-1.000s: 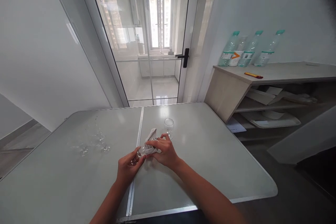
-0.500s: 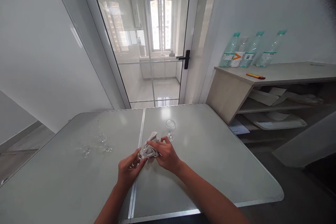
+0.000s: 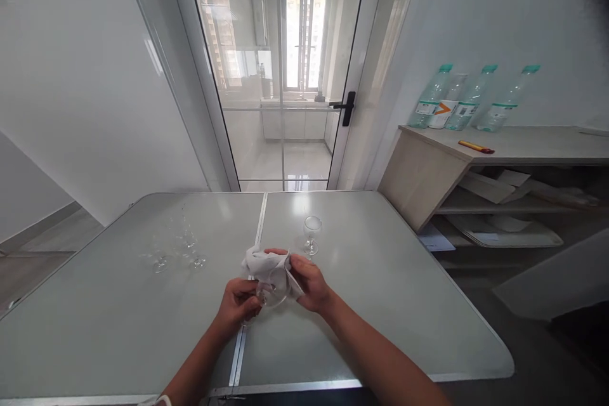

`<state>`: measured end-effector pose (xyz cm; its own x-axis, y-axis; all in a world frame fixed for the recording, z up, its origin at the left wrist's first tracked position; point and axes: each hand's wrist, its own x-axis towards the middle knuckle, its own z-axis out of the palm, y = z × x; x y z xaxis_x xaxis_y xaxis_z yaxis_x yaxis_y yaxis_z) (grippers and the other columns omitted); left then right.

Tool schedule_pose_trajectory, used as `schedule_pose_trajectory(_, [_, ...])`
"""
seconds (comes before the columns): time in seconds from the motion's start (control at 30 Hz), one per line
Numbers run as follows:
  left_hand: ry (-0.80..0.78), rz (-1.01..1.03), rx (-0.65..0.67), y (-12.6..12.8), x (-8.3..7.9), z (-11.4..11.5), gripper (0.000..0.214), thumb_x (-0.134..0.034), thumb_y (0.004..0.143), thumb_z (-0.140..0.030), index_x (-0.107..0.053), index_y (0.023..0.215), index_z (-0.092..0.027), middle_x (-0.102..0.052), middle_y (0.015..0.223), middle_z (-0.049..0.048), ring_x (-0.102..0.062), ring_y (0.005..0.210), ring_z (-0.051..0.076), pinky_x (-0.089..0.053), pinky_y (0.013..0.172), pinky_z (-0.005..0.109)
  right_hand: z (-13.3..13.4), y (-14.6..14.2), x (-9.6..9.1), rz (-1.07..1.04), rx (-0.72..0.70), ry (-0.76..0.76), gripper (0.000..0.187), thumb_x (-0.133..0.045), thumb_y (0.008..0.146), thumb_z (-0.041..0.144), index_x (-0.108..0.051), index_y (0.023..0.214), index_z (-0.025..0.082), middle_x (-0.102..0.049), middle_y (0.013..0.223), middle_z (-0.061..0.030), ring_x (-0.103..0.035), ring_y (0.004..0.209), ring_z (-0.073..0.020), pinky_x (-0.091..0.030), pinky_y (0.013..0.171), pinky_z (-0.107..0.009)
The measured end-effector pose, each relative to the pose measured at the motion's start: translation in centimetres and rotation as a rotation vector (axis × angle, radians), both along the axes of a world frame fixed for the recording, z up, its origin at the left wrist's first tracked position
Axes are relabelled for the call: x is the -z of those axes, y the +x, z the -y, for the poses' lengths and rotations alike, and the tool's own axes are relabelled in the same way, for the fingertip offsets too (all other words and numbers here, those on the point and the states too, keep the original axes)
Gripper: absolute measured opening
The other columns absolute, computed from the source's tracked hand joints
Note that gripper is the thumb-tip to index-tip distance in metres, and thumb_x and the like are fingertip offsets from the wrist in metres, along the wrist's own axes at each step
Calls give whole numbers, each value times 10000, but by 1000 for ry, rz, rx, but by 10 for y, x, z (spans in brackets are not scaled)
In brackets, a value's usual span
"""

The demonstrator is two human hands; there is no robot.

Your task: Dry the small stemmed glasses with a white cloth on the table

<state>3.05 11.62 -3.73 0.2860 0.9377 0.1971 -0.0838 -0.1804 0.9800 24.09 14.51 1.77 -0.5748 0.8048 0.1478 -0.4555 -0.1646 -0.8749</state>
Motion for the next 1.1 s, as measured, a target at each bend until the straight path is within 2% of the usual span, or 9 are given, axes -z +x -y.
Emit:
schedule_pose_trajectory(0.13, [-94, 171, -213, 3, -3, -7, 628, -655, 817, -693, -776, 911, -84, -409, 481, -45, -291, 418, 58, -252, 430, 210, -4, 2, 6, 157, 273, 204, 529, -528, 933, 310, -536, 1454, 215, -662, 1324, -110, -655, 1123, -260, -537, 927, -370])
schedule_pose_trajectory(0.23, [-112, 118, -319, 8, -10, -10, 532, -623, 887, -610, -714, 736, -108, -439, 526, -37, -314, 434, 54, -279, 443, 205, -5, -2, 17, 334, 495, 674, 514, -482, 947, 203, -516, 1459, 239, -672, 1316, -105, -654, 1148, -238, -520, 985, -393])
schedule_pose_trajectory(0.33, [18, -79, -360, 9, -10, -10, 507, -615, 909, -551, -630, 621, -134, -453, 521, -30, -375, 452, 72, -309, 452, 201, -4, -8, 20, 512, 497, 1167, 530, -411, 955, 84, -522, 1447, 247, -705, 1254, -97, -631, 1204, -229, -431, 1106, -469])
schedule_pose_trajectory(0.4, [188, -300, -414, 5, -5, -8, 385, -638, 902, -483, -692, 736, -139, -516, 538, -24, -443, 468, 91, -370, 482, 204, -2, -12, 16, 661, 483, 1311, 538, -430, 953, 67, -513, 1453, 248, -690, 1274, -99, -573, 1281, -244, -335, 1175, -522])
schedule_pose_trajectory(0.5, [504, -617, -433, 0, 6, -6, 256, -683, 864, -350, -729, 1023, -155, -602, 581, -23, -527, 490, 110, -431, 532, 211, -2, -12, 8, 793, 479, 1205, 436, -494, 951, 139, -577, 1372, 218, -661, 1273, -117, -550, 1256, -268, -328, 1164, -519])
schedule_pose_trajectory(0.67, [796, -764, -362, 3, 14, -2, 416, -755, 827, -312, -646, 1210, -193, -651, 643, -22, -587, 529, 117, -444, 555, 213, -10, -3, 5, 562, 288, 541, 244, -485, 988, 271, -710, 1052, 201, -699, 944, -39, -619, 868, -193, -473, 823, -318])
schedule_pose_trajectory(0.9, [265, -316, -396, 17, 0, 3, 376, -788, 795, -351, -432, 819, -233, -501, 658, -80, -495, 525, 80, -413, 505, 175, -5, -16, 12, -136, 240, -129, 267, -620, 948, 400, -713, 1121, 219, -719, 1013, -41, -621, 824, -175, -472, 729, -267])
schedule_pose_trajectory(1.0, [39, -89, -363, 20, -3, -1, 444, -708, 866, -414, -320, 736, -241, -412, 607, -90, -400, 489, 76, -351, 466, 181, -4, -23, 23, -174, 351, -131, 307, -645, 939, 366, -695, 1222, 260, -728, 1136, -45, -652, 916, -190, -502, 796, -292])
schedule_pose_trajectory(1.1, [-96, 2, -356, 21, -3, -7, 442, -604, 934, -463, -307, 694, -239, -413, 565, -78, -351, 461, 80, -309, 452, 199, -7, -20, 31, -21, 475, 150, 312, -610, 966, 342, -698, 1259, 283, -732, 1188, -49, -669, 1027, -211, -510, 910, -349])
